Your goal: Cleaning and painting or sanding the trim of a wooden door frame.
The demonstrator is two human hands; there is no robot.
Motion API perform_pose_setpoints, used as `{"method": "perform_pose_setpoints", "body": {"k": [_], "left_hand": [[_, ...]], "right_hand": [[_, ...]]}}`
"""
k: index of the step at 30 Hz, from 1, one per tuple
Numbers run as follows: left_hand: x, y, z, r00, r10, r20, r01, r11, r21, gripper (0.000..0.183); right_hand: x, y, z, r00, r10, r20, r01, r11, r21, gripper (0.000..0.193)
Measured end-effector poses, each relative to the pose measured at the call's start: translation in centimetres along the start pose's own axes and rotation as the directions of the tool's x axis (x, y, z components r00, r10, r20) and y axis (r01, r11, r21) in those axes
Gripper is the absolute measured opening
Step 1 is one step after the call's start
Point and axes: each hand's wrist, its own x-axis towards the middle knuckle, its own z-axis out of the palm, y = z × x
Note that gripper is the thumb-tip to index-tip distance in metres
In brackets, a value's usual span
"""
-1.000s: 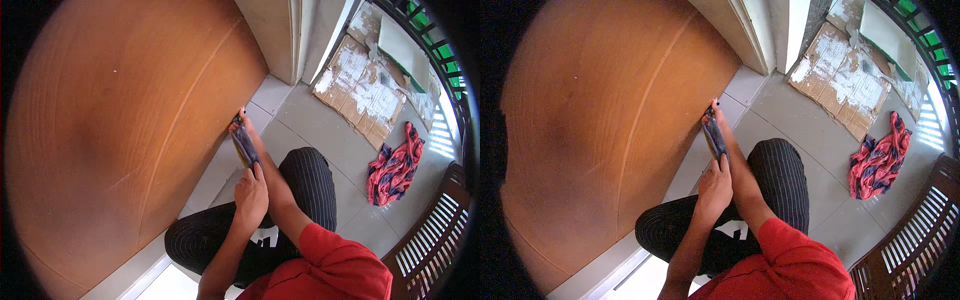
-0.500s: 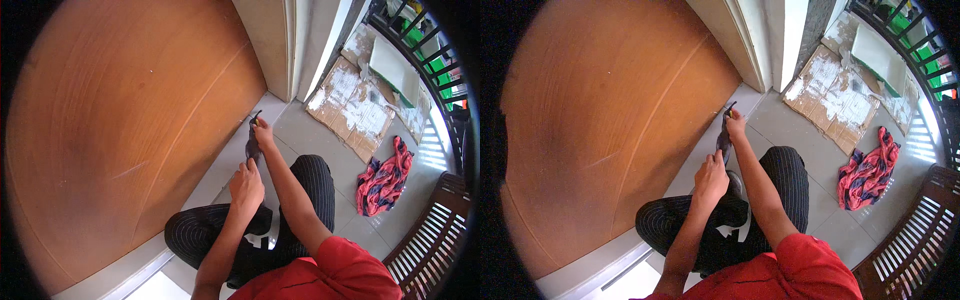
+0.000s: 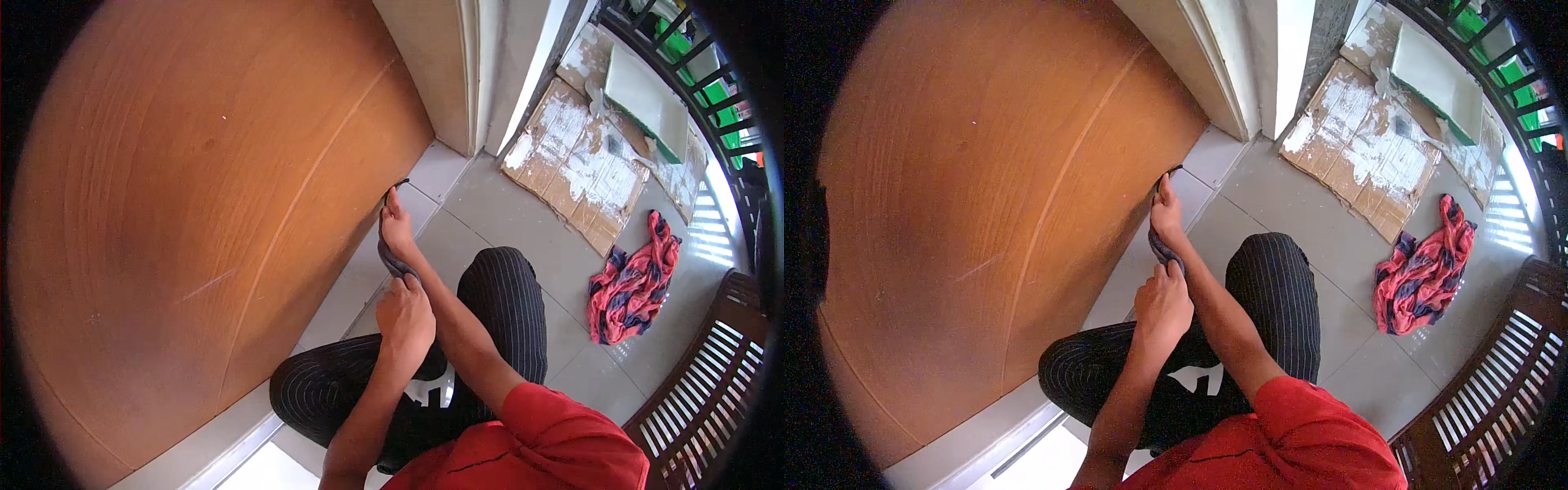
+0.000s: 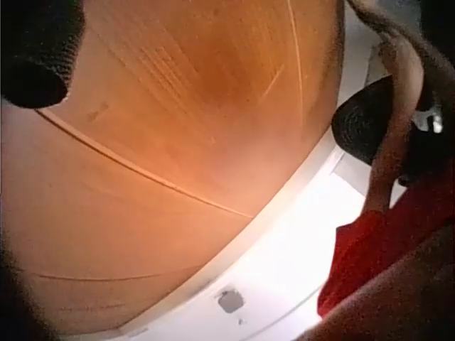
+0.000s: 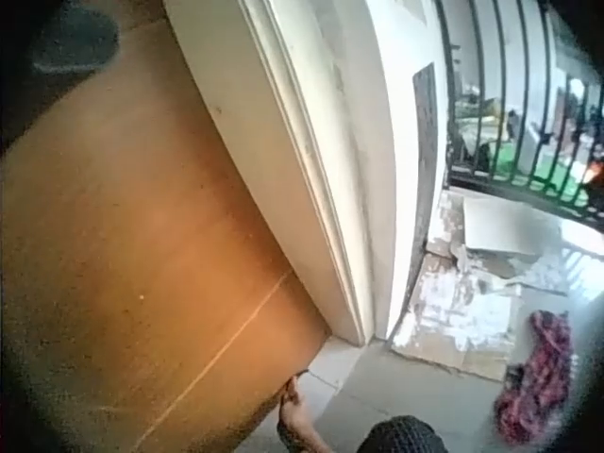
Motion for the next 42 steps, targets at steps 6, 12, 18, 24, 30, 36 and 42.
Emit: {"method": "perform_pose_setpoints", "body": {"k": [6,12,18,24,30,36,42], "left_hand": [[0.7,0.8,0.3,0.998,0.053,-0.015,-0.054,0.998,-0.028,0.027],[-0.5,0.1,-0.2,0.999,0.012,0.036,-0.014,0.999,0.046,0.025],[0.1,-0.4,1.1,0.999,0.04,-0.018,-0.038,0.994,0.103,0.019],[0.2,0.6,0.9,0.989,0.082,-0.121,-0.067,0.99,0.127,0.02],[-0.1,0.0,0.6,0.997,0.078,-0.013,-0.076,0.99,0.122,0.023],[-0.1,0.7,0.5,0.99,0.121,-0.077,-0.117,0.992,0.057,0.029],[-0.4,0.5,-0.7,0.992,0.111,-0.063,-0.111,0.994,-0.001,0.033]], "right_hand": [[1.8,0.8,-1.7,0.993,-0.01,-0.117,0.017,0.998,0.061,0.054],[-0.8,0.5,0.3,0.987,-0.117,-0.111,0.087,0.965,-0.246,0.049],[-0.4,2.1,-0.2,0.977,-0.177,-0.118,0.134,0.943,-0.306,0.053],[2.0,2.8,-1.6,0.98,-0.16,-0.117,0.107,0.923,-0.37,0.059],[0.5,1.1,-0.5,0.971,-0.16,-0.175,0.074,0.905,-0.419,0.044],[3.3,-0.5,-4.6,0.945,0.322,-0.046,-0.272,0.861,0.43,0.028],[3.6,-3.5,-5.1,0.822,0.542,0.176,-0.546,0.661,0.515,0.025]]}}
